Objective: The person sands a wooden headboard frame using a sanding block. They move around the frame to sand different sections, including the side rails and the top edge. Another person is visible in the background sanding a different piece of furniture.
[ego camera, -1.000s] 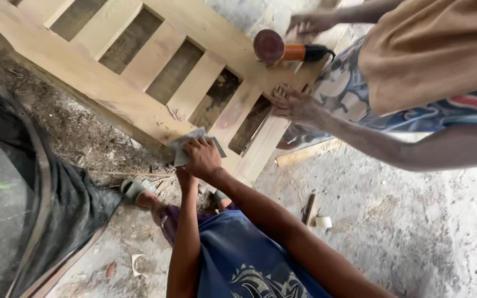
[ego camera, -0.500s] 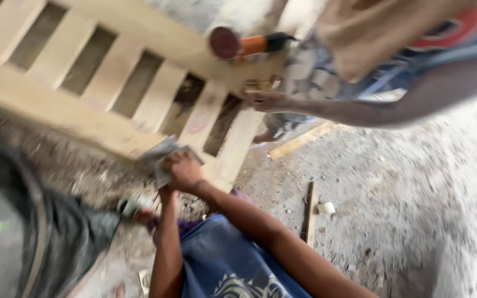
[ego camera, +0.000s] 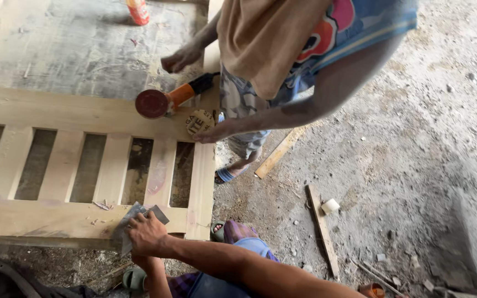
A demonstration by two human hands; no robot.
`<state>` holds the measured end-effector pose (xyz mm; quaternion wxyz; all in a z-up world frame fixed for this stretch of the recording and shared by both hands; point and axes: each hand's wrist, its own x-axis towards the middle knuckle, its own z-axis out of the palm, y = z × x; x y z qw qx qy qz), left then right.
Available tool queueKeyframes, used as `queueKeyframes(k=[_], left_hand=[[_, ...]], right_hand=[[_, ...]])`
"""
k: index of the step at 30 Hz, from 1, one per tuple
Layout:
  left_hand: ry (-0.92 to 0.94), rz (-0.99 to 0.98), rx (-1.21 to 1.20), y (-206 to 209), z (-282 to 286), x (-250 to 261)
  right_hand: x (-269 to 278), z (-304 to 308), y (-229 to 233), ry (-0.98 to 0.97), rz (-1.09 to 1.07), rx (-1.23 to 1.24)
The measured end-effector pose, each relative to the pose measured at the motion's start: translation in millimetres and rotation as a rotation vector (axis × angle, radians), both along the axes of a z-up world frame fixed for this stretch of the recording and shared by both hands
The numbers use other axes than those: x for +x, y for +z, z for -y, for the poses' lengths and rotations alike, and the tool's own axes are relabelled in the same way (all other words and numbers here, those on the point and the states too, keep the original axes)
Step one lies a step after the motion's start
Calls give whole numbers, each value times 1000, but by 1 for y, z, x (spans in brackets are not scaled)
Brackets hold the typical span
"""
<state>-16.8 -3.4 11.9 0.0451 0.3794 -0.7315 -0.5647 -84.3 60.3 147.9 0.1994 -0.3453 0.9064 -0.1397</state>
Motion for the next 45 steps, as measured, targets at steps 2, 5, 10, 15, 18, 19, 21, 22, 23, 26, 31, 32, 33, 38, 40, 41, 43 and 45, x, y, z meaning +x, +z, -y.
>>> queueKeyframes(k=[2, 5, 10, 15, 18, 19, 21, 22, 23, 26, 31, 32, 33, 38, 40, 41, 43, 45], left_hand=[[-123, 233, -410, 0, 3, -4], [-76, 191, -363, -4, 3, 2], [219, -179, 192, 6, -5, 16], [147, -167, 46, 5, -1, 11], [43, -147, -33, -11, 3, -9], [-5, -139, -74, -16, 6, -13], [-75, -96, -182, -25, 12, 5], [-125, -99, -275, -28, 13, 10], [-172, -104, -379, -29, 14, 16], [-170, -5, -198, -34, 18, 2], [-225, 81, -257, -44, 19, -1], [-225, 96, -248, -47, 20, -1], [-224, 110, -238, -49, 19, 0], [19, -395, 322, -55, 13, 2], [-59, -205, 58, -55, 16, 1], [-99, -103, -73, -56, 19, 4], [-163, 41, -161, -58, 15, 23], [-177, 76, -107, -65, 13, 19]], right_hand=[[-9, 10, 9, 26, 43, 85], [-7, 15, 0, 34, -25, 92], [4, 3, -28, 76, -102, 29], [-4, 19, -9, 108, -93, 102], [-2, 33, -6, 130, -76, 209], [-6, 29, -9, 93, -104, 145], [6, 17, -21, 48, -120, 28], [1, 17, -27, 17, -144, -37], [8, 9, -30, 52, -167, -9], [-4, 16, -28, 90, -133, 66], [-16, 48, -19, 44, -58, 89], [-16, 50, -20, 44, -70, 84], [-13, 50, -21, 44, -83, 78], [5, 20, -12, 83, -102, 89], [0, 28, -6, 76, -100, 71], [-7, 38, -5, 56, -89, 34], [-3, 41, -8, 13, -68, 12], [-1, 39, -16, 0, -98, 15]])
